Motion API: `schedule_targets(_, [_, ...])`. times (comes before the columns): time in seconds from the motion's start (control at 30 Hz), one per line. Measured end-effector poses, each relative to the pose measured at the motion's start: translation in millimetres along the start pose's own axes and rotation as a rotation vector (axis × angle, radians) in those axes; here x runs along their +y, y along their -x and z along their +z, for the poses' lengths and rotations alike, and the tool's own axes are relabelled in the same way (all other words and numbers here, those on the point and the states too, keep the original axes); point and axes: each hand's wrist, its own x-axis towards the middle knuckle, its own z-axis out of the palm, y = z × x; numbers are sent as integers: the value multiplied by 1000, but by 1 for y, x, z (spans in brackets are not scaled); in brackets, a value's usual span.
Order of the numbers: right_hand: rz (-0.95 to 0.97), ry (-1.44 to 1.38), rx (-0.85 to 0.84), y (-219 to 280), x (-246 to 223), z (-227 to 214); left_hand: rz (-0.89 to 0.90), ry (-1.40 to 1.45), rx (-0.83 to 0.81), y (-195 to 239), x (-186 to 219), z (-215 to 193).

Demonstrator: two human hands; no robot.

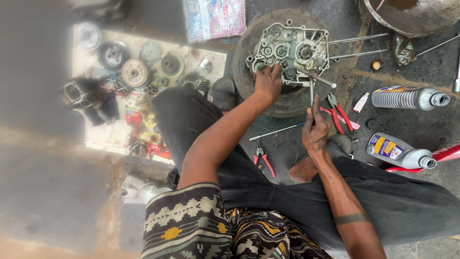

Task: The person sits on the ground working on a motorcycle engine crankcase placed on a tire. They use a socket wrench to loosen and remove fasteners from the casing, handle small internal parts, and wipe components with a cloth.

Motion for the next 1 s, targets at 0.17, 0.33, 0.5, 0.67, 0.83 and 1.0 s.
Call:
schedule_targets(0.17, [49,31,-26,-2,-4,0,-7,6,-20,4,0,-14])
schedule_targets(0.33, [-107,-59,16,0,3,7,6,-10,35,-1,1,2])
schedule_targets(0.5, [-40,-6,0,-1,-5,2,2,-10,-18,5,0,-12])
schedule_targets(0.67, [-111,-20,41,3,3,8,-7,-23,98,0,1,6])
schedule_targets(0.83, [-2,9,5,4,-7,1,-1,-16,59,-5,0,11])
schedule_targets(1.0, [-11,3,5,6,-8,2,-10,7,17,3,0,0])
